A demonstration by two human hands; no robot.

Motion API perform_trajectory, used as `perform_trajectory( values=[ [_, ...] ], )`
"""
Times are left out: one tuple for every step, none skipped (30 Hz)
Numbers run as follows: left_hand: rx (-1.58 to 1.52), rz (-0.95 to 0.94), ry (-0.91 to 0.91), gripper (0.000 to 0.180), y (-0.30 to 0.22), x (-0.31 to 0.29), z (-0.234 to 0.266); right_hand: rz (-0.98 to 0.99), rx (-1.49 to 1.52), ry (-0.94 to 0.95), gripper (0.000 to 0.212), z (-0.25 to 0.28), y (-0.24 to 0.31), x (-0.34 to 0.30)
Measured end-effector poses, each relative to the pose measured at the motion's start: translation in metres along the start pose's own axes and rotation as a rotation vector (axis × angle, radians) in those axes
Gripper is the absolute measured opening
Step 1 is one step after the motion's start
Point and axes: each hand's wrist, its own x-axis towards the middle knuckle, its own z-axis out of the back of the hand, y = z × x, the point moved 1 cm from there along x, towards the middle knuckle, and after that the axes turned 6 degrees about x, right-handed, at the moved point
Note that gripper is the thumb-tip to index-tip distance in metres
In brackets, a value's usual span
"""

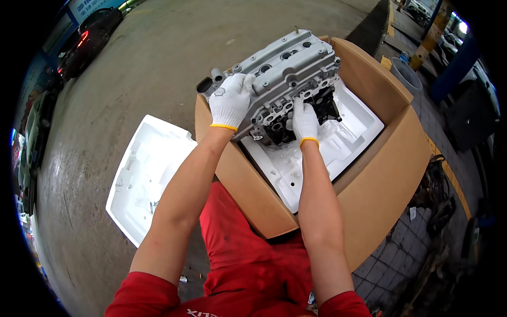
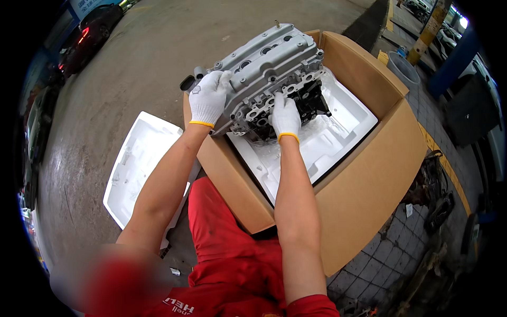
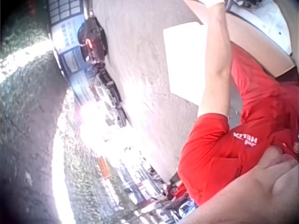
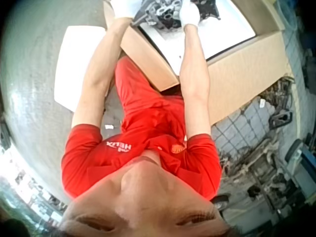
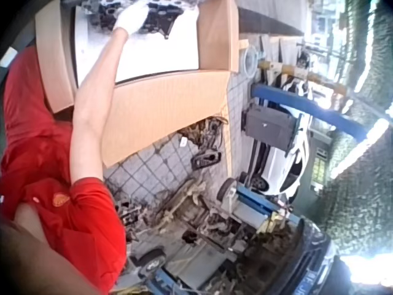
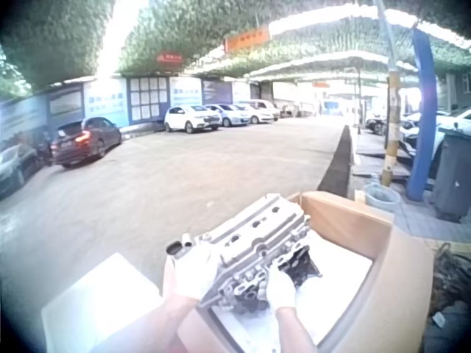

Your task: The person assembles a car engine block by hand, inserting bolts into the cylinder head and tightening them. The engine is placed in a cardboard box with protective foam, and the person handles the bolts and engine components directly.

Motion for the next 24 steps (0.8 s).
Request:
perform_trajectory(
  values=[
    [0.011,0.004,-0.008,0.041,0.004,-0.001,0.001,0.137,-0.189,-0.062,0.058,-0.003,0.008,-0.012],
    [0.022,0.009,-0.017,0.040,0.007,-0.001,0.002,0.260,-0.386,-0.152,0.054,-0.006,0.017,-0.025],
    [0.016,0.005,-0.019,0.040,0.005,-0.001,-0.001,0.291,-0.422,-0.172,0.053,-0.003,0.017,-0.027],
    [0.011,0.003,-0.022,0.040,0.004,-0.002,-0.003,0.322,-0.458,-0.190,0.051,0.000,0.017,-0.028],
    [0.007,0.000,-0.025,0.040,0.003,-0.002,-0.005,0.352,-0.494,-0.207,0.050,0.002,0.018,-0.029],
    [0.013,0.004,-0.024,0.037,0.003,-0.002,-0.005,0.365,-0.510,-0.198,0.049,0.003,0.018,-0.029],
    [0.021,0.008,-0.023,0.035,0.003,-0.001,-0.005,0.378,-0.526,-0.188,0.049,0.003,0.019,-0.029],
    [0.029,0.013,-0.022,0.033,0.003,-0.001,-0.005,0.391,-0.541,-0.177,0.049,0.004,0.020,-0.029],
    [0.027,0.016,-0.016,0.033,0.002,-0.001,-0.004,0.416,-0.561,-0.177,0.049,0.004,0.017,-0.027],
    [0.025,0.019,-0.009,0.034,0.001,-0.001,-0.004,0.440,-0.582,-0.176,0.049,0.004,0.014,-0.026],
    [0.023,0.022,-0.002,0.034,0.001,-0.002,-0.003,0.465,-0.602,-0.176,0.049,0.004,0.011,-0.024],
    [0.027,0.020,-0.004,0.034,0.003,-0.002,-0.002,0.427,-0.600,-0.195,0.050,0.001,0.013,-0.026],
    [0.030,0.017,-0.006,0.034,0.005,-0.001,-0.002,0.388,-0.598,-0.214,0.050,-0.002,0.015,-0.027],
    [0.034,0.015,-0.008,0.034,0.006,-0.001,-0.001,0.349,-0.596,-0.233,0.051,-0.005,0.017,-0.028],
    [0.024,0.008,-0.019,0.034,0.006,-0.001,-0.002,0.324,-0.552,-0.202,0.052,-0.003,0.015,-0.023],
    [0.014,0.001,-0.031,0.035,0.005,-0.001,-0.002,0.299,-0.507,-0.172,0.054,-0.002,0.013,-0.016],
    [0.004,-0.006,-0.043,0.035,0.004,-0.002,-0.003,0.274,-0.462,-0.142,0.056,-0.001,0.012,-0.011],
    [0.010,-0.003,-0.038,0.035,0.004,-0.001,-0.004,0.176,-0.319,-0.096,0.057,-0.001,0.011,-0.005],
    [0.015,-0.001,-0.032,0.035,0.003,0.000,-0.004,0.078,-0.176,-0.052,0.059,-0.001,0.009,0.000],
    [0.019,0.001,-0.027,0.035,0.002,0.000,-0.005,0.025,-0.090,-0.018,0.059,0.001,0.007,0.003],
    [0.030,0.011,-0.014,0.035,0.003,0.001,-0.003,-0.031,-0.005,0.019,0.059,-0.002,0.009,0.001],
    [0.040,0.020,0.000,0.034,0.003,0.001,-0.002,-0.042,0.022,0.046,0.059,-0.001,0.012,-0.002],
    [0.050,0.028,0.014,0.034,0.003,0.002,-0.001,-0.054,0.049,0.071,0.058,-0.001,0.015,-0.005],
    [0.031,0.019,0.001,0.034,0.002,0.001,-0.001,0.079,-0.142,-0.027,0.056,0.001,0.014,-0.010]
  ],
)
